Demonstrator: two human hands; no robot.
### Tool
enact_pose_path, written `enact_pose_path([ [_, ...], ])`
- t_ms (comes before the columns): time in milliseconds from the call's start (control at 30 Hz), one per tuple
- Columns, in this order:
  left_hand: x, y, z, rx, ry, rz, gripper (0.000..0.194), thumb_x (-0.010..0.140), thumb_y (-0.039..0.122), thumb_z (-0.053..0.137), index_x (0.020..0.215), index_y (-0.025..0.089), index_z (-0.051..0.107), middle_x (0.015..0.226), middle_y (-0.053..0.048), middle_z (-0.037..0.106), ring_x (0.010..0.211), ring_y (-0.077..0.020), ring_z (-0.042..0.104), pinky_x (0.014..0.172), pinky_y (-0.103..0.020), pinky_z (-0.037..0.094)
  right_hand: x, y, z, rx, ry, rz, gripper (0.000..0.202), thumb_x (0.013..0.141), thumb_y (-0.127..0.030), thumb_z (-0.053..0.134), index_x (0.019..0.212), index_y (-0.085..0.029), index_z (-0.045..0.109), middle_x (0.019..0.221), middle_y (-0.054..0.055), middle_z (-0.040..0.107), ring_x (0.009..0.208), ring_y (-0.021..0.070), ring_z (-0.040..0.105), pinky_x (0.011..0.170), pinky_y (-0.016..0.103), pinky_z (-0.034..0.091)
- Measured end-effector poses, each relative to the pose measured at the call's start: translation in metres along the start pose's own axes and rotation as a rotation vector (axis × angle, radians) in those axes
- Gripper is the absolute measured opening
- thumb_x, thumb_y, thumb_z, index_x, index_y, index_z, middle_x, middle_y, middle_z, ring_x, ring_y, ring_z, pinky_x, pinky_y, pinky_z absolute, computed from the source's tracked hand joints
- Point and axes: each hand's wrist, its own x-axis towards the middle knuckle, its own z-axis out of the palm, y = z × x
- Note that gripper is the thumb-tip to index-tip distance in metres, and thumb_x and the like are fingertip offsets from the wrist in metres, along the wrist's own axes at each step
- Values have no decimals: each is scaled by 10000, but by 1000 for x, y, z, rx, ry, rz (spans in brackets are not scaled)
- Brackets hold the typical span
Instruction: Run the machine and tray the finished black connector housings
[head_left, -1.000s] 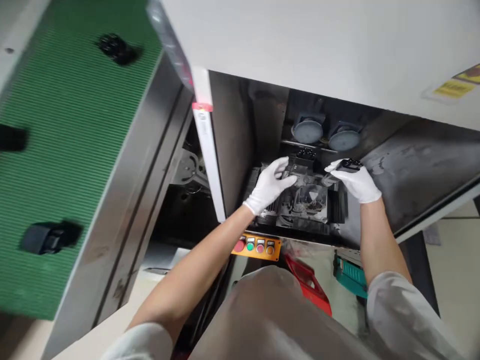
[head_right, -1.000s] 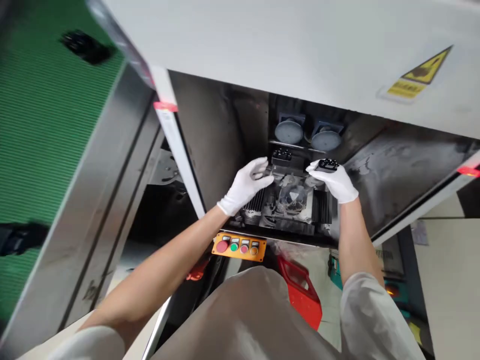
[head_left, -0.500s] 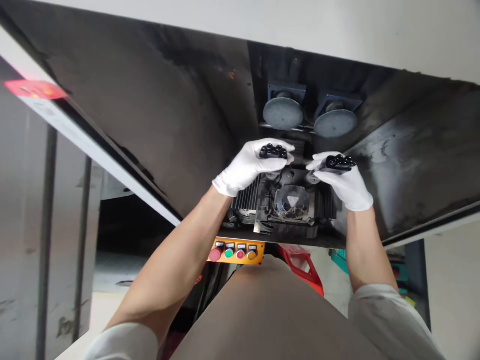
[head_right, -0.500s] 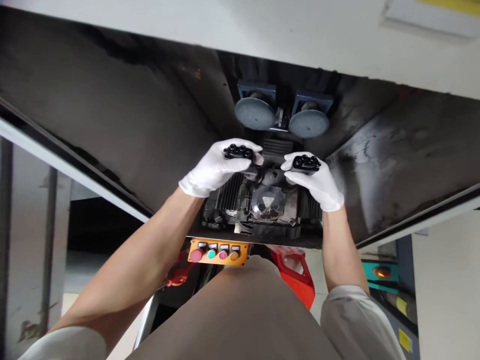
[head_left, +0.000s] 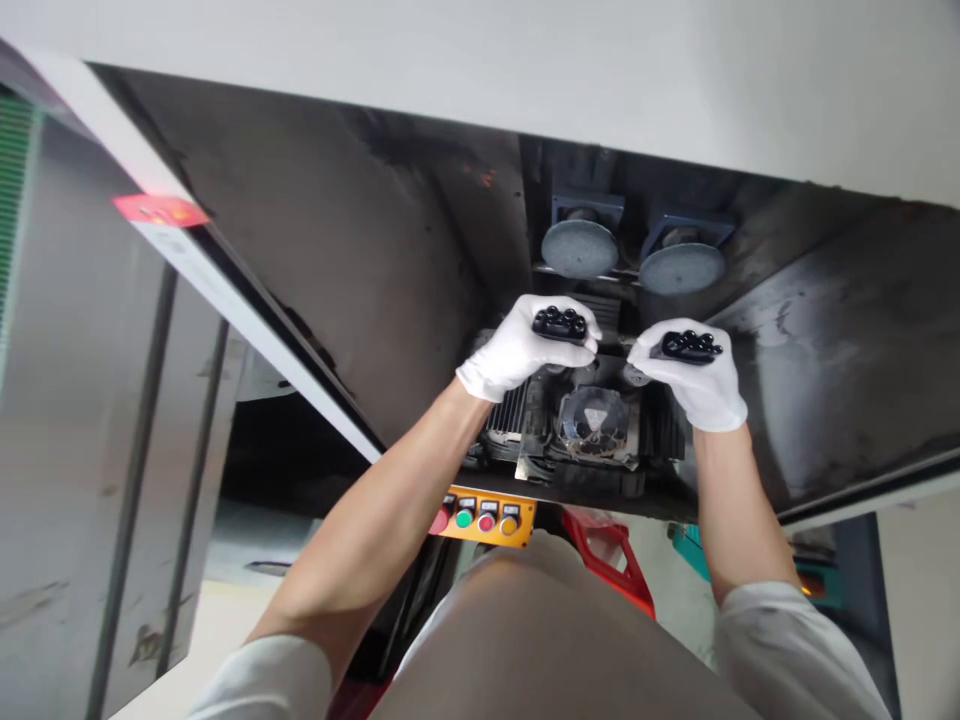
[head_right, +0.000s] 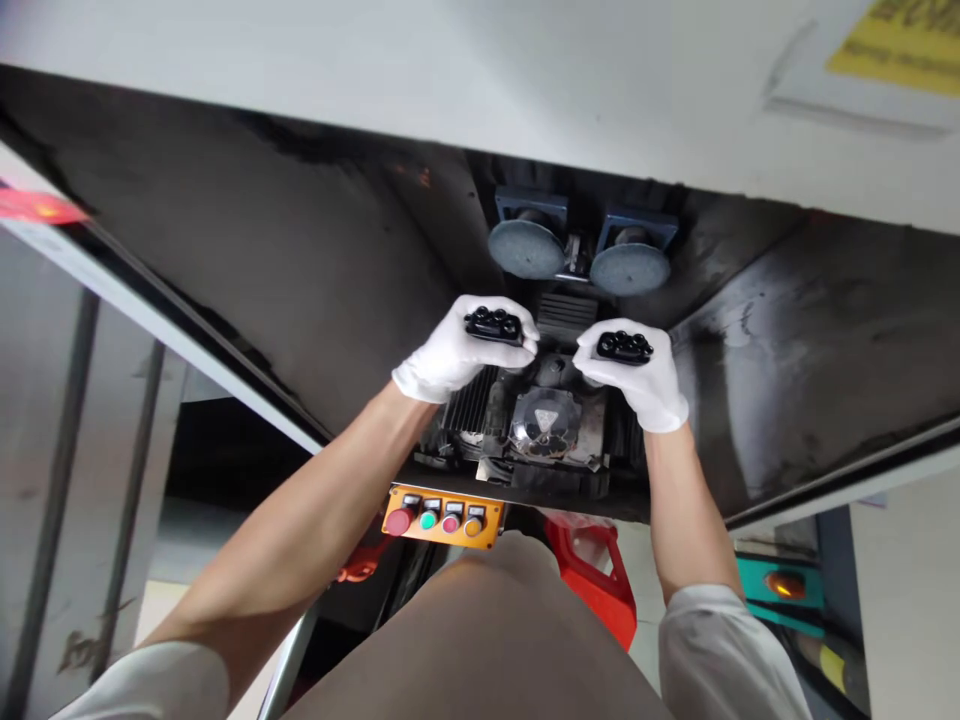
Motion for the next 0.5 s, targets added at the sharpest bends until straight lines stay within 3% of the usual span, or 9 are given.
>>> enact_pose_path([
  [167,1,5,3,99,-22,54,234,624,192,923,781,122,764,742,-26,728,703,-139,664,715,-260,538,-3,0,3,-39,15,-6,233,656,-200,947,842,-198,807,800,28,762,722,200,708,678,320,612],
  [333,0,11,6,-2,27,22,232,605,160,910,780,123,761,744,-28,726,710,-145,661,722,-272,540,-3,0,2,-31,90,-15,226,666,-214,943,847,-214,807,796,21,765,719,204,712,681,332,613],
  [500,2,16,4,35,-51,-9,210,628,133,895,793,118,766,774,-37,738,729,-138,660,725,-262,539,-3,-2,0,-48,49,-25,229,662,-213,952,840,-222,807,802,22,774,733,208,720,715,344,619],
])
